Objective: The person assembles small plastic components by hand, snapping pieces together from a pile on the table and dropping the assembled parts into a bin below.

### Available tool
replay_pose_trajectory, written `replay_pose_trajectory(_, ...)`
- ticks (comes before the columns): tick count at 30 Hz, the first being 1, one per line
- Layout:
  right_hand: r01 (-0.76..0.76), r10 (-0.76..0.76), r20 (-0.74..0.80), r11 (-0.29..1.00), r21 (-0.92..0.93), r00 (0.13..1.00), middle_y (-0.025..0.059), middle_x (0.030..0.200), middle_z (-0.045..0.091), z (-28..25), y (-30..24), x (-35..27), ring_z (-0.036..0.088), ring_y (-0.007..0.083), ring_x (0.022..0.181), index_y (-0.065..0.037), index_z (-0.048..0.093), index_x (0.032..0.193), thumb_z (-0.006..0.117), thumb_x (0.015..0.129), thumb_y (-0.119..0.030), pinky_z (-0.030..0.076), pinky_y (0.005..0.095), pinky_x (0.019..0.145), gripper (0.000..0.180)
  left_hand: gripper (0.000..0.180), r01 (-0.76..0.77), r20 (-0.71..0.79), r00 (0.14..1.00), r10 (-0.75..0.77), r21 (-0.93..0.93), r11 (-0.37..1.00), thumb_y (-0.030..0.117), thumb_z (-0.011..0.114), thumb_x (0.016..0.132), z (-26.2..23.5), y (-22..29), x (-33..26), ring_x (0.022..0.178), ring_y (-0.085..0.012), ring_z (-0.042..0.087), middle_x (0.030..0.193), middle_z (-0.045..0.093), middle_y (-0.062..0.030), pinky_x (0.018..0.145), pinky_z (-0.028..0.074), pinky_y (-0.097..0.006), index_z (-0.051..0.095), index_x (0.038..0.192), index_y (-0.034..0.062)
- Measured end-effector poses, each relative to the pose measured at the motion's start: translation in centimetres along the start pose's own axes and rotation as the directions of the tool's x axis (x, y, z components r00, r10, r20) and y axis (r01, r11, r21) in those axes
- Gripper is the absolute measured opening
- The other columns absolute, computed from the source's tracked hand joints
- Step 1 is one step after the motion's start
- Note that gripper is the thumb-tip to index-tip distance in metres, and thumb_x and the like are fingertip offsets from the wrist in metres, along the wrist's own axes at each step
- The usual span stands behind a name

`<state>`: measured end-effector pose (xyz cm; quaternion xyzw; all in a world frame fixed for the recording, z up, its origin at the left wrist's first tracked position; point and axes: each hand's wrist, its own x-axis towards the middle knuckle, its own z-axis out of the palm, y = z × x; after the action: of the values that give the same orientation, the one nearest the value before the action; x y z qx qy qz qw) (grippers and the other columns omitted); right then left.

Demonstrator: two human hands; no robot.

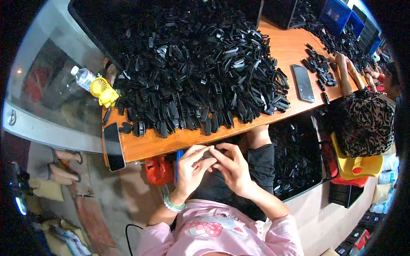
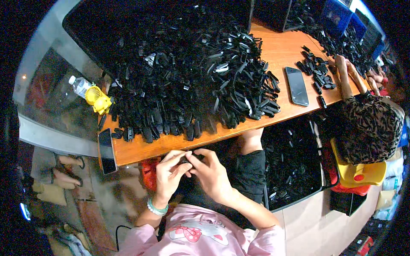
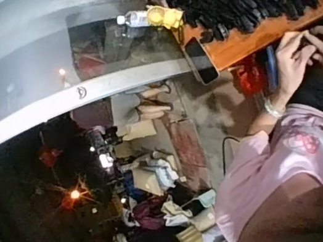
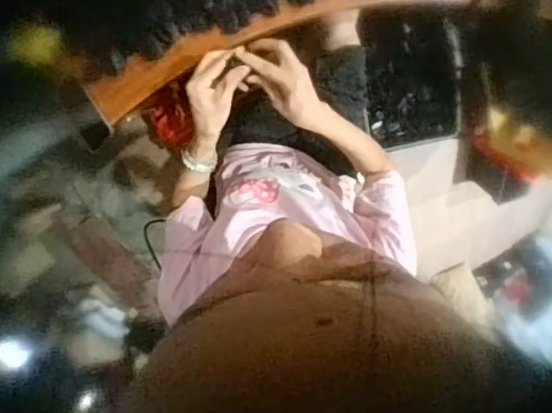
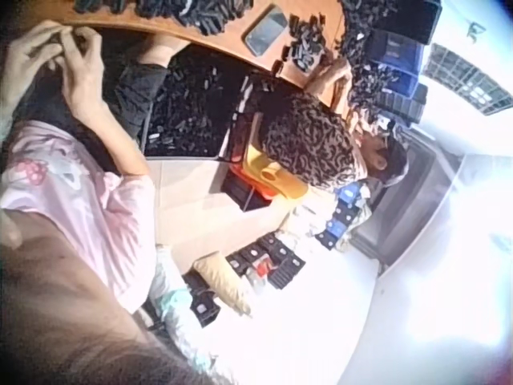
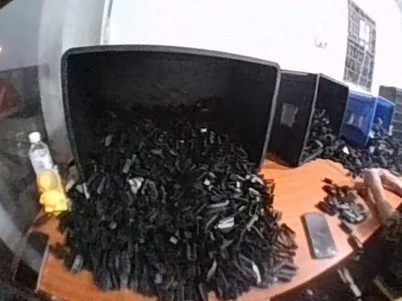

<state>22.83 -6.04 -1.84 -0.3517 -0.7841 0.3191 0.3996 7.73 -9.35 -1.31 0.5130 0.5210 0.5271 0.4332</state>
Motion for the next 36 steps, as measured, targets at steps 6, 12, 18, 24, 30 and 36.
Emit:
replay_pose_trajectory(6, -0.223, 0.231, 0.06, 0.787, 0.575, 0.971, 0.0097, 0.088, 0.058, 0.0, 1.8, -0.4, 0.057, 0.018, 0.08, 0.001, 0.062, 0.096, 0.069, 0.073, -0.003, 0.046, 0.0273, 0.069, 0.025, 0.027, 0.129, 0.112, 0.988, -0.106, -0.232, 0.964, 0.014, 0.064, 0.084, -1.1, -0.4, -0.3, 0.056, -0.0085, 0.055, 0.09, 0.059, -0.0066, 0.046, 0.041, -0.02, 0.063, 0.105, -0.0048)
replay_pose_trajectory(12, -0.49, 0.404, 0.292, 0.577, 0.653, 0.867, 0.0069, 0.08, 0.056, 0.9, 3.2, -0.1, 0.058, 0.012, 0.069, 0.005, 0.063, 0.093, 0.068, 0.077, -0.003, 0.047, 0.0238, 0.065, 0.019, 0.019, -0.216, 0.116, 0.974, 0.194, 0.219, 0.952, 0.009, 0.061, 0.083, -3.1, -0.7, 1.6, 0.069, -0.0166, 0.062, 0.085, 0.062, -0.0102, 0.064, 0.049, -0.026, 0.066, 0.097, -0.0035)
replay_pose_trajectory(18, -0.372, 0.317, 0.219, 0.88, 0.295, 0.923, 0.0172, 0.089, 0.06, 4.8, 4.4, -1.4, 0.062, 0.0305, 0.082, 0.005, 0.061, 0.098, 0.065, 0.076, -0.003, 0.05, 0.0345, 0.07, 0.024, 0.01, -0.212, -0.236, 0.887, 0.396, 0.553, 0.805, 0.0, 0.06, 0.083, -6.9, 0.0, 8.2, 0.062, -0.0093, 0.054, 0.08, 0.06, -0.0061, 0.053, 0.043, -0.02, 0.065, 0.092, -0.0017)
replay_pose_trajectory(24, -0.04, 0.046, -0.051, 0.993, 0.11, 0.998, 0.0164, 0.088, 0.059, 2.3, 2.0, 5.8, 0.059, 0.0329, 0.084, 0.003, 0.061, 0.092, 0.06, 0.078, 0.001, 0.048, 0.0366, 0.075, 0.014, 0.008, -0.23, -0.205, 0.796, 0.569, 0.768, 0.598, 0.001, 0.057, 0.08, -8.3, 0.4, 13.5, 0.071, -0.0299, 0.06, 0.082, 0.06, -0.0134, 0.063, 0.048, -0.035, 0.062, 0.086, -0.0006)
replay_pose_trajectory(30, 0.085, -0.188, -0.234, 0.917, -0.389, 0.954, 0.014, 0.087, 0.059, -0.5, 3.9, 14.5, 0.056, 0.0323, 0.085, 0.0, 0.062, 0.09, 0.057, 0.077, 0.002, 0.045, 0.0377, 0.076, 0.014, 0.016, -0.203, -0.111, 0.848, 0.518, 0.835, 0.511, 0.019, 0.06, 0.084, -9.3, 0.2, 17.5, 0.071, -0.0314, 0.061, 0.08, 0.061, -0.012, 0.063, 0.049, -0.038, 0.063, 0.081, 0.0035)
replay_pose_trajectory(36, 0.03, -0.199, -0.277, 0.857, -0.514, 0.94, 0.0121, 0.083, 0.058, -2.2, 5.6, 17.7, 0.053, 0.031, 0.082, -0.001, 0.064, 0.085, 0.059, 0.077, -0.003, 0.044, 0.038, 0.076, 0.009, 0.037, -0.005, -0.116, 0.912, 0.394, 0.956, 0.294, 0.034, 0.07, 0.075, -7.7, 1.2, 19.3, 0.072, -0.034, 0.063, 0.076, 0.063, -0.017, 0.062, 0.049, -0.042, 0.061, 0.069, -0.0008)
